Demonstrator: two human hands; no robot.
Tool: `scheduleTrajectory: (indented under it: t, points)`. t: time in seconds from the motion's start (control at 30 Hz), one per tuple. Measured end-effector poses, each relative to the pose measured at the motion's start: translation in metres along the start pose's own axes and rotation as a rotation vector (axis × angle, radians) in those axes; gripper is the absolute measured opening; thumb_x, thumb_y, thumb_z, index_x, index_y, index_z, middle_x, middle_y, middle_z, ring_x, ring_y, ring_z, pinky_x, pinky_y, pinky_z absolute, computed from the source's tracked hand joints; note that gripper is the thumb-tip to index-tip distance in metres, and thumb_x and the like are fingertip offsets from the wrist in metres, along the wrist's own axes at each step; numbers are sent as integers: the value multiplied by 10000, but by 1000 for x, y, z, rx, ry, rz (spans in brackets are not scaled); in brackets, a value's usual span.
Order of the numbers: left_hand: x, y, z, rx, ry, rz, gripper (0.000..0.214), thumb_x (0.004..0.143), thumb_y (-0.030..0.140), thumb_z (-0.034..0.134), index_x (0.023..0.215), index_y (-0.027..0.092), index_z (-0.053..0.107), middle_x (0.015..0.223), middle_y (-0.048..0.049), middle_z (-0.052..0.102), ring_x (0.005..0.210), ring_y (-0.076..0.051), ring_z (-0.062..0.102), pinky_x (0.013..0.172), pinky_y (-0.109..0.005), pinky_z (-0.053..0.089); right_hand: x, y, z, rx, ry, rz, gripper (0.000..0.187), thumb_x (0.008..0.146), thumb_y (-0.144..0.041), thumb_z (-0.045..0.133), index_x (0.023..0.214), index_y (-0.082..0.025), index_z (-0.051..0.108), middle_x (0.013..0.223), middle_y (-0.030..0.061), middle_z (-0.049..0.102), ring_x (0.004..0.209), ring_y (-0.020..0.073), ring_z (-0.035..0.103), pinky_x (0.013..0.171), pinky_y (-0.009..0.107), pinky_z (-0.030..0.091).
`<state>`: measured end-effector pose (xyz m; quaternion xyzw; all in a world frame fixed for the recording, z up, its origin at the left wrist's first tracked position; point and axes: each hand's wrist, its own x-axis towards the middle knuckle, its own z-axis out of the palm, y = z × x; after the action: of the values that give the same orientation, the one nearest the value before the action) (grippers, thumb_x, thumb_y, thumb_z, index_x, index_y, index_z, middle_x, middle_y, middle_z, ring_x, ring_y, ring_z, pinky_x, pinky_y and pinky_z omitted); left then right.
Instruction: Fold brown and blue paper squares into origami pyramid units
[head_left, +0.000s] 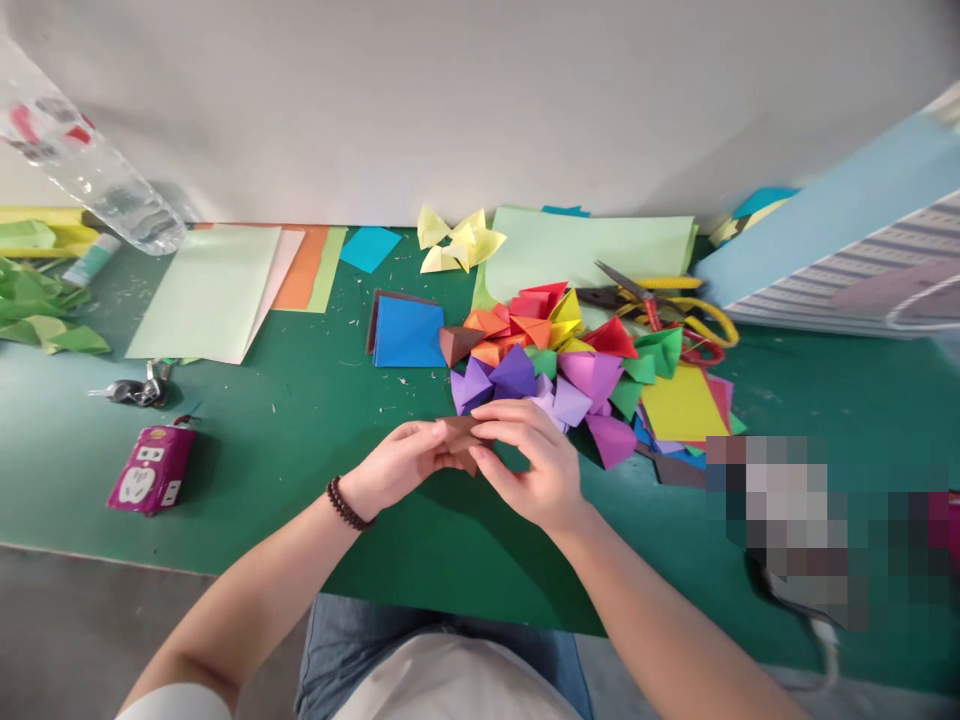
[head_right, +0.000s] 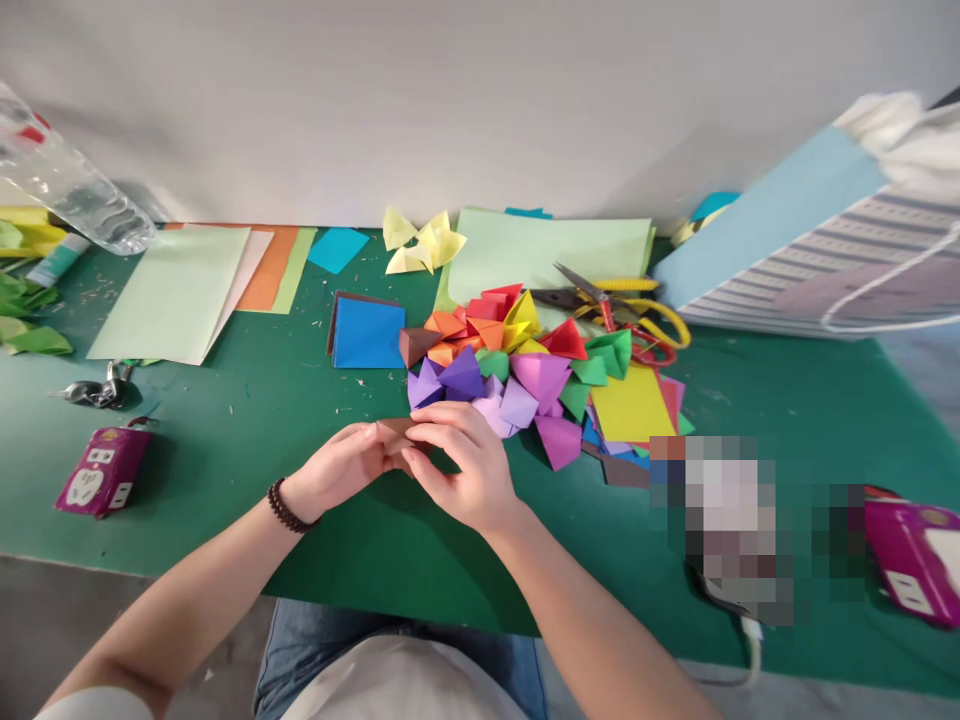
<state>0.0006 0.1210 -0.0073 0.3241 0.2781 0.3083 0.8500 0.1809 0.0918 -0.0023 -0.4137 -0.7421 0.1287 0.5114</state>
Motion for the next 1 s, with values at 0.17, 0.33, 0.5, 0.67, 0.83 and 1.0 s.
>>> scheduleTrajectory:
  t: [0.17, 0.33, 0.5, 0.67, 0.83, 1.0]
  points:
    - [3, 4, -5, -77, 87, 34, 487, 778, 529, 706, 1020, 108, 741, 937, -104, 681, 795, -158, 585, 778, -291, 458, 35, 7, -9, -229, 103, 2, 113, 857, -207, 618, 969, -218, 634, 1008, 78, 685, 973, 228, 646, 838, 389, 526]
    - [3, 12, -8, -72, 181, 129, 452, 793, 499, 677, 967, 88, 750, 856, -97, 649, 726, -150, 555, 738, -298, 456, 90, 24, 8, -498, -98, 103, 116, 905, -292, 573, 876, -197, 635, 884, 56, 693, 859, 220, 629, 844, 371, 437]
    - [3, 19, -12, -11, 254, 190, 427, 807, 528, 639, 916, 126, 735, 787, -57, 607, 708, -134, 543, 711, -273, 450, 106, 51, 35, -665, -324, 207, 135, 923, -257, 560, 859, -174, 645, 806, 63, 692, 807, 216, 624, 907, 394, 370]
    - [8, 17, -14, 167, 347, 233, 481, 808, 586, 585, 856, 117, 682, 747, -55, 582, 672, -143, 537, 676, -289, 451, 109, 49, 33, -647, -280, 177, 103, 910, -228, 585, 931, -186, 677, 909, 68, 713, 957, 233, 612, 993, 422, 323]
    - [9, 14, -16, 459, 476, 336, 421, 880, 500, 539, 624, 167, 534, 583, 29, 423, 550, -99, 400, 552, -231, 344, 85, 9, 8, -534, -89, 87, 231, 950, -267, 535, 790, -203, 689, 712, 36, 671, 796, 201, 582, 903, 388, 393]
    - [11, 14, -19, 916, 452, 492, 321, 822, 279, 623, 1135, 212, 603, 895, 5, 584, 604, -92, 445, 617, -233, 393, 2, -31, -6, -312, -34, 108, 145, 929, -202, 550, 1029, -196, 655, 797, 26, 682, 802, 172, 594, 830, 354, 451]
